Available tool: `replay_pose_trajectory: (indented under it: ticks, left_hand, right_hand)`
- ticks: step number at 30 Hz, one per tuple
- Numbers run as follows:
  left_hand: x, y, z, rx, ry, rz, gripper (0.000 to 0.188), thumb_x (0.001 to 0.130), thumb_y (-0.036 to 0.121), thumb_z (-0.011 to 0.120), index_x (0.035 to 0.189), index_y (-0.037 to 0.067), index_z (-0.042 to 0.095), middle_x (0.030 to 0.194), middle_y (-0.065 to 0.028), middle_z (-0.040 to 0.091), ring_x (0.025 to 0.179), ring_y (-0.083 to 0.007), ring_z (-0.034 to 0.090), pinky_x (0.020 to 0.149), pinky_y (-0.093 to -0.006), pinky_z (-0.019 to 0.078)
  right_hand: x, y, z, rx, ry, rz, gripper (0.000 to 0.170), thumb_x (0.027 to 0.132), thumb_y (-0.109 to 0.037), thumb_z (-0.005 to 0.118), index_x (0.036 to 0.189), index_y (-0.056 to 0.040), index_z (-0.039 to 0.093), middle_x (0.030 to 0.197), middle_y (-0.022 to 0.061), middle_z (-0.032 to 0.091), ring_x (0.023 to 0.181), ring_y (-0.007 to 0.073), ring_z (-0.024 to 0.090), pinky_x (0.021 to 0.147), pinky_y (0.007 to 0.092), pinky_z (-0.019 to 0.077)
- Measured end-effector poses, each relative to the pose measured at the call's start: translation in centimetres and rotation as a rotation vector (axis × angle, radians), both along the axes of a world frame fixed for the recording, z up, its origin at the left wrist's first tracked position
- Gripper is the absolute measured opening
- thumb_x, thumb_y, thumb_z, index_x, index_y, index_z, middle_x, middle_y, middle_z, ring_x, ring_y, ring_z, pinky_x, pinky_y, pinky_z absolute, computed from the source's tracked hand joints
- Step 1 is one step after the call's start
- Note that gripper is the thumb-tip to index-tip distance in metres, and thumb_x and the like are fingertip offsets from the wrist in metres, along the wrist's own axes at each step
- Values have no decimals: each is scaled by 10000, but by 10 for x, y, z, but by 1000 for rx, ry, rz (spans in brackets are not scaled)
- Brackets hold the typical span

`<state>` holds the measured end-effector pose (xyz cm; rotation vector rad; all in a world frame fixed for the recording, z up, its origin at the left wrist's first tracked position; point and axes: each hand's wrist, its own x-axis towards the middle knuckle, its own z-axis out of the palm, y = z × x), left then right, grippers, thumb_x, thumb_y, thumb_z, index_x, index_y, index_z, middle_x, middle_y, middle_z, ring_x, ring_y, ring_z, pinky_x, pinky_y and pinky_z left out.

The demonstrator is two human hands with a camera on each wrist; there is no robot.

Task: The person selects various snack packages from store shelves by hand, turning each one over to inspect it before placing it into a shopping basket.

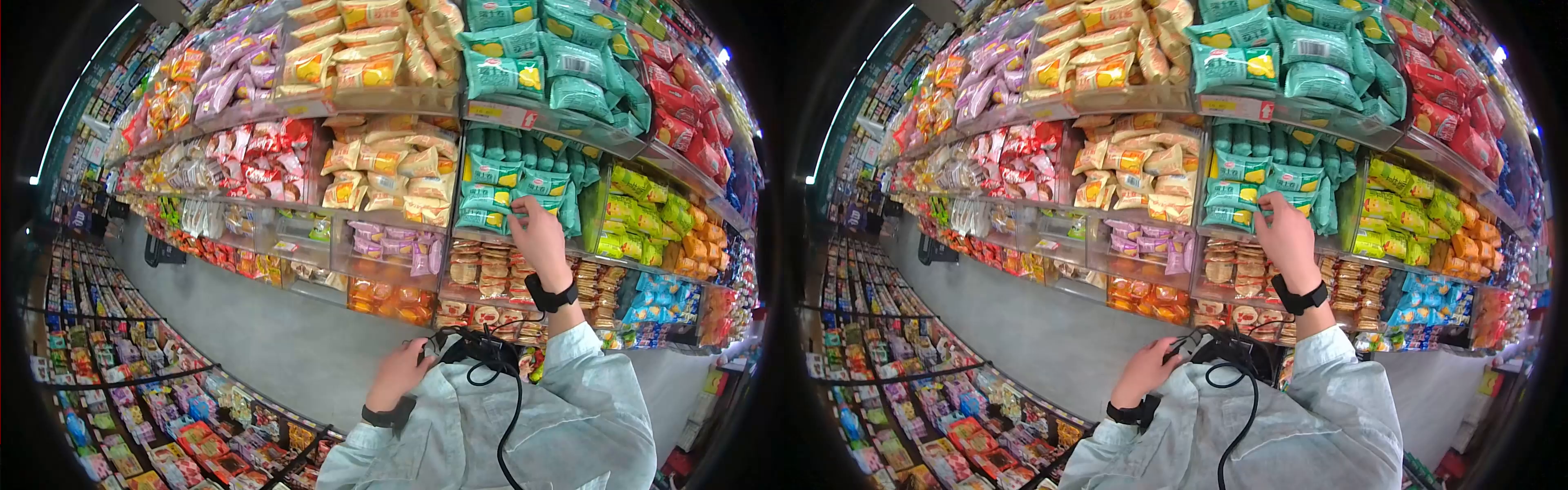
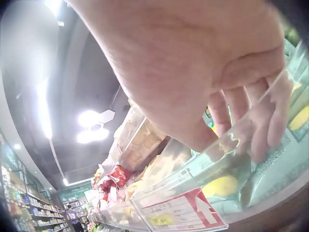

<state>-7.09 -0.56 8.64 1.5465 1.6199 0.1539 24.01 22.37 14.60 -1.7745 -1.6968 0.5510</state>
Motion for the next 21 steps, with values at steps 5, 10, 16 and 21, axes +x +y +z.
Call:
replay_pose_trajectory:
  ticks: [5,10,16,21]
  left_hand:
    - [-5,36,3,146,141,-186,507,1019,374,735,1426,89,633,1184,-215,764,1084,-448,728,913,-521,589]
    - [-6,42,8,136,65,-134,502,1017,360,737,1421,78,637,1188,-212,766,1093,-437,730,923,-516,588]
    - [-26,40,7,36,-181,-220,467,1042,306,754,1428,73,633,1194,-180,780,1090,-379,762,930,-449,607]
    - [-55,45,22,165,-477,-180,605,1036,308,781,1537,53,556,1185,-156,759,1104,-303,744,964,-420,579]
  right_hand:
    - [-2,13,-11,-23,150,-26,247,946,-126,815,1149,-65,689,1012,127,814,893,285,810,776,414,628]
    - [-7,-1,-9,139,234,-53,143,954,-35,796,1069,-19,713,985,136,804,891,259,810,790,350,626]
    - [-16,-82,2,98,451,-228,127,953,25,798,1051,7,719,994,85,795,900,143,780,830,295,620]
    - [-61,-176,4,37,533,-185,100,939,74,789,984,20,718,998,59,771,943,118,749,868,287,628]
